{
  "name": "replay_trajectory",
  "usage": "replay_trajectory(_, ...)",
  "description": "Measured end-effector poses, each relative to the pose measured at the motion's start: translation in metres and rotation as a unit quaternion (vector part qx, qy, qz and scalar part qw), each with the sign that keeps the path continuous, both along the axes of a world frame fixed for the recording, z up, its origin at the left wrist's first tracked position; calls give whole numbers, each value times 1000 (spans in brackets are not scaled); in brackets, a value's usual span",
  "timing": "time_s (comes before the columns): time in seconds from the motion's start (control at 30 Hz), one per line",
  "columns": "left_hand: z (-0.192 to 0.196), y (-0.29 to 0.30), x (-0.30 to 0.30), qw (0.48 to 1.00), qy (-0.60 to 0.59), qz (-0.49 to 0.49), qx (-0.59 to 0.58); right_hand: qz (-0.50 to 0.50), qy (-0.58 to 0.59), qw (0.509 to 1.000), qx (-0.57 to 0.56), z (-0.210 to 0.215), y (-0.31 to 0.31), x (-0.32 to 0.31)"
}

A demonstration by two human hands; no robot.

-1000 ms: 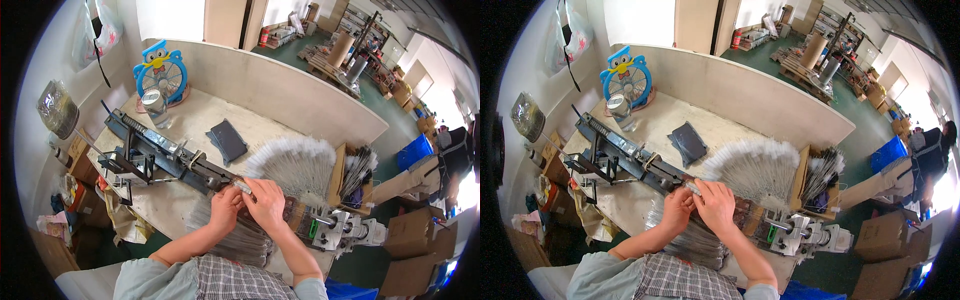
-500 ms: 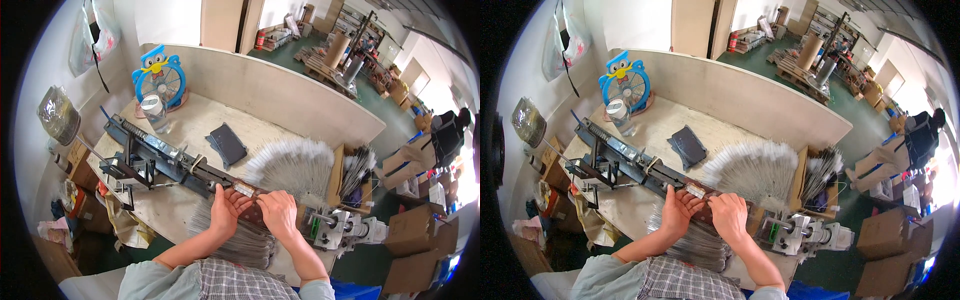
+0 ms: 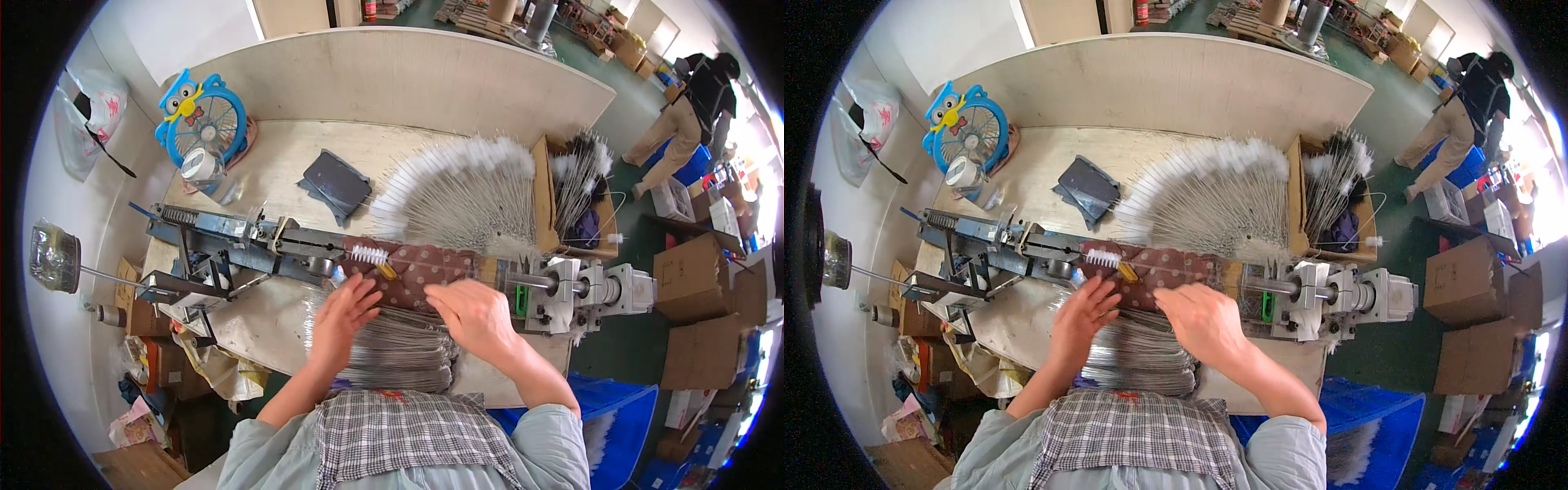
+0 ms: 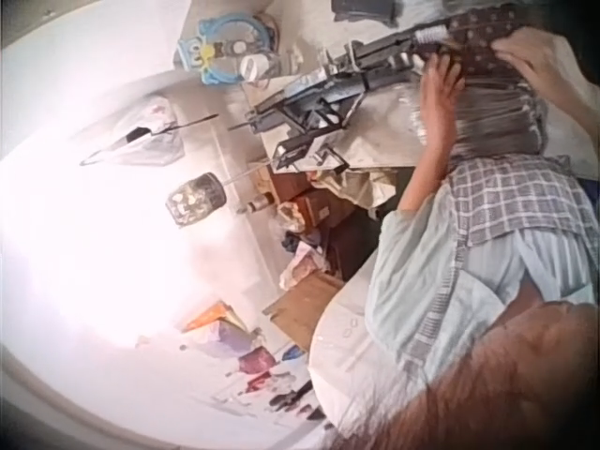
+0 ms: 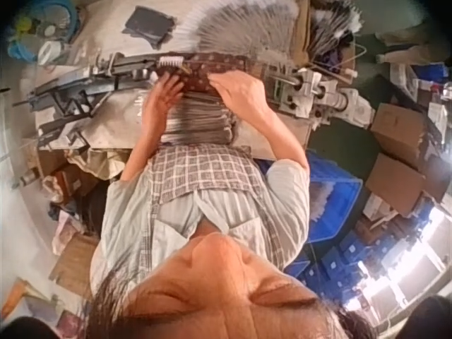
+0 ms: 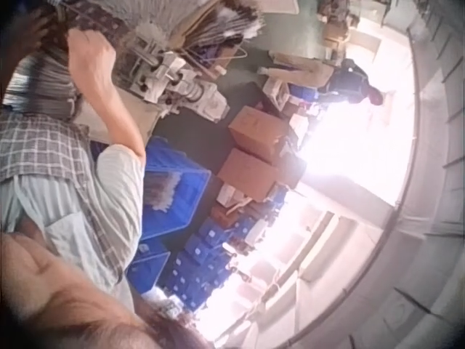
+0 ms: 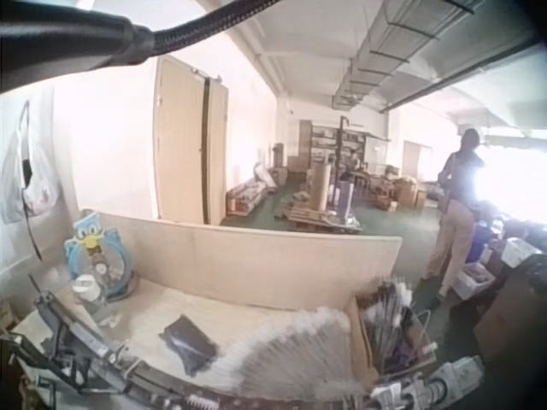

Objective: The worker is manually assembling plastic components, likely sprayer nozzles and tubes, using an industrial assembly fixture.

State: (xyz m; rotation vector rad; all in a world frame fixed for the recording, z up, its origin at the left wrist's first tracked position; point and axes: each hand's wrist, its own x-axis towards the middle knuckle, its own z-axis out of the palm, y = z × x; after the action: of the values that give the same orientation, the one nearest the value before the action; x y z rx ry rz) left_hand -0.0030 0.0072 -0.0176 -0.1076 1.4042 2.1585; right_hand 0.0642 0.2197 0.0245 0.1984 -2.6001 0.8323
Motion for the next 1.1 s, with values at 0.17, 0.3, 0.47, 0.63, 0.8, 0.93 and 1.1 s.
replay_trajectory(0.17,-44,-107,-25,957,-52,283,-40,-27,-132,991,4,-25,14,41)
replay_trajectory(0.3,-121,-288,-41,886,-67,457,43,-6,-214,977,22,-36,10,51)
replay_trajectory(0.47,-94,-363,-52,811,-38,573,-112,-6,-223,973,63,-24,14,45)
replay_trajectory(0.63,-97,-319,-47,824,-35,554,-116,-11,-247,966,74,-21,19,50)
replay_trajectory(0.8,-104,-228,-28,864,-66,498,-31,5,-253,964,79,-21,21,49)
replay_trajectory(0.93,-76,-122,-11,945,-96,305,66,10,-248,965,90,-16,23,47)
replay_trajectory(1.1,-25,-4,-5,997,-26,48,-53,3,-231,970,79,-21,14,52)
